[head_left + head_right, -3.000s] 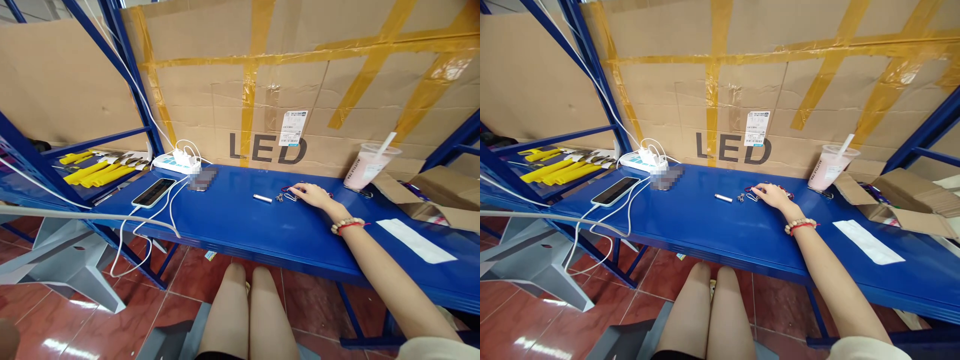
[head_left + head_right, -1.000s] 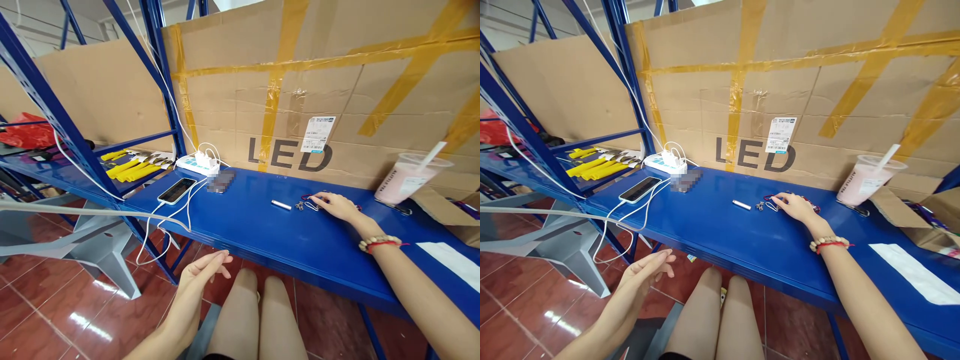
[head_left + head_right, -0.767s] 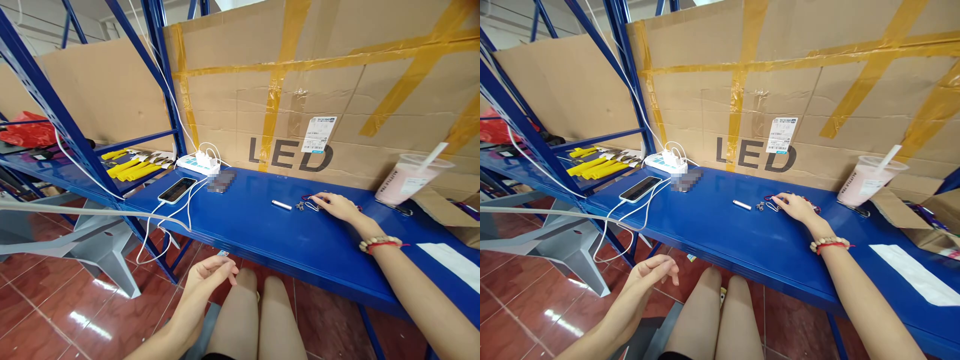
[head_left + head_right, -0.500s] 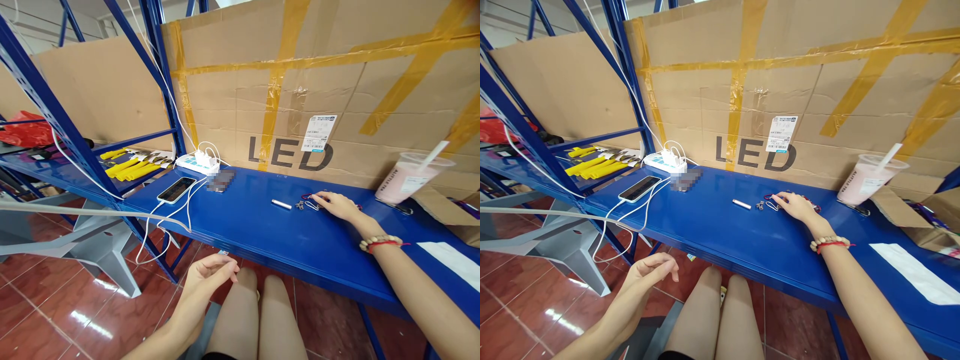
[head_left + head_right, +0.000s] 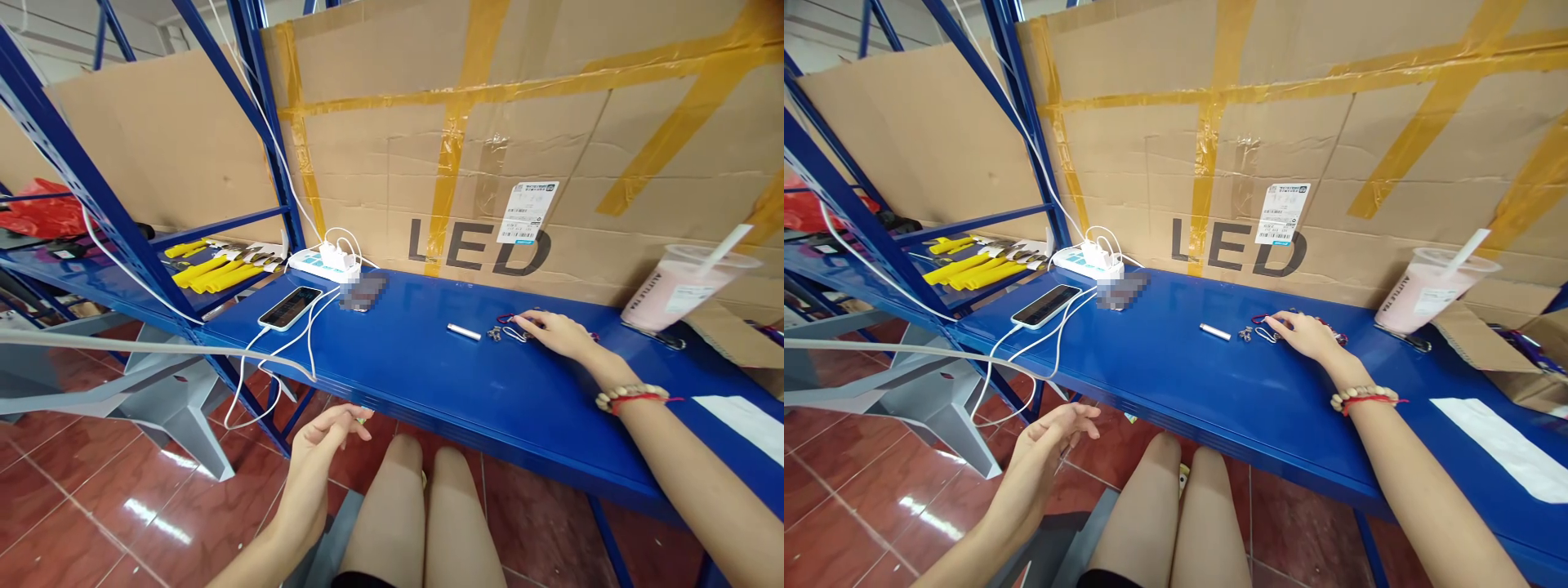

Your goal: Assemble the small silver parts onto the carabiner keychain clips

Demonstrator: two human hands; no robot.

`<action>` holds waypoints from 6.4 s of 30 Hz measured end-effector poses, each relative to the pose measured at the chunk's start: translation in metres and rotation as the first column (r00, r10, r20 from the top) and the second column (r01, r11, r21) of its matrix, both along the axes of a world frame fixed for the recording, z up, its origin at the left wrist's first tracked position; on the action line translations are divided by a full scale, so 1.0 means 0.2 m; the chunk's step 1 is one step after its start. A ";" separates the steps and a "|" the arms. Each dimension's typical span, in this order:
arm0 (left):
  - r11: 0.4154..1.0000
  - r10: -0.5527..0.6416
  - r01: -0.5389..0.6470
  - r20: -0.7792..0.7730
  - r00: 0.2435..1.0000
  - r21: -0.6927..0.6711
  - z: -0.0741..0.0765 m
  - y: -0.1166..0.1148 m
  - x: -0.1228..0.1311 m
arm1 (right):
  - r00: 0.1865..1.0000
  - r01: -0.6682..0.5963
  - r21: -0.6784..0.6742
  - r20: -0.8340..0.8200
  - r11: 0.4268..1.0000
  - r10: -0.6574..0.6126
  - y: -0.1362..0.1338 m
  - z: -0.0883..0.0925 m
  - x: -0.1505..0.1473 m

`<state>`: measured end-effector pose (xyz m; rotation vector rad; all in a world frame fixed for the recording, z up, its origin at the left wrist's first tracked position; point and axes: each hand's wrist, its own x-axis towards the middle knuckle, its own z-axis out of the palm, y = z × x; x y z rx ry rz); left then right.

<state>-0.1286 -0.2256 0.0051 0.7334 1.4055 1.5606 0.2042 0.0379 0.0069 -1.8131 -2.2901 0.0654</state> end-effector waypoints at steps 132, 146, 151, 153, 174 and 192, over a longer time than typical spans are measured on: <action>0.900 -0.031 0.152 -0.289 0.957 0.408 0.11 -0.05 0.12 | 0.999 0.012 -0.007 0.034 1.000 -0.011 0.00 0.00 0.00; 0.893 -0.008 0.118 -0.247 0.969 0.433 0.14 -0.05 0.13 | 0.999 -0.001 0.024 0.044 1.000 0.000 0.02 -0.02 0.01; 0.948 0.031 -0.015 -0.044 0.999 0.319 0.18 -0.06 0.18 | 1.000 -0.002 0.018 0.029 1.000 0.002 0.01 -0.02 0.02; 0.961 0.020 -0.024 0.016 1.000 0.274 0.20 -0.07 0.20 | 1.000 -0.008 0.019 0.022 1.000 0.007 0.01 -0.01 0.02; 0.985 0.038 -0.061 0.140 0.989 0.163 0.09 -0.03 0.09 | 0.999 0.025 -0.006 0.022 1.000 -0.025 -0.02 0.01 -0.01; 0.995 -0.028 0.019 0.095 0.995 0.096 0.14 -0.02 0.16 | 1.000 0.020 0.012 0.020 1.000 -0.020 -0.01 -0.01 0.00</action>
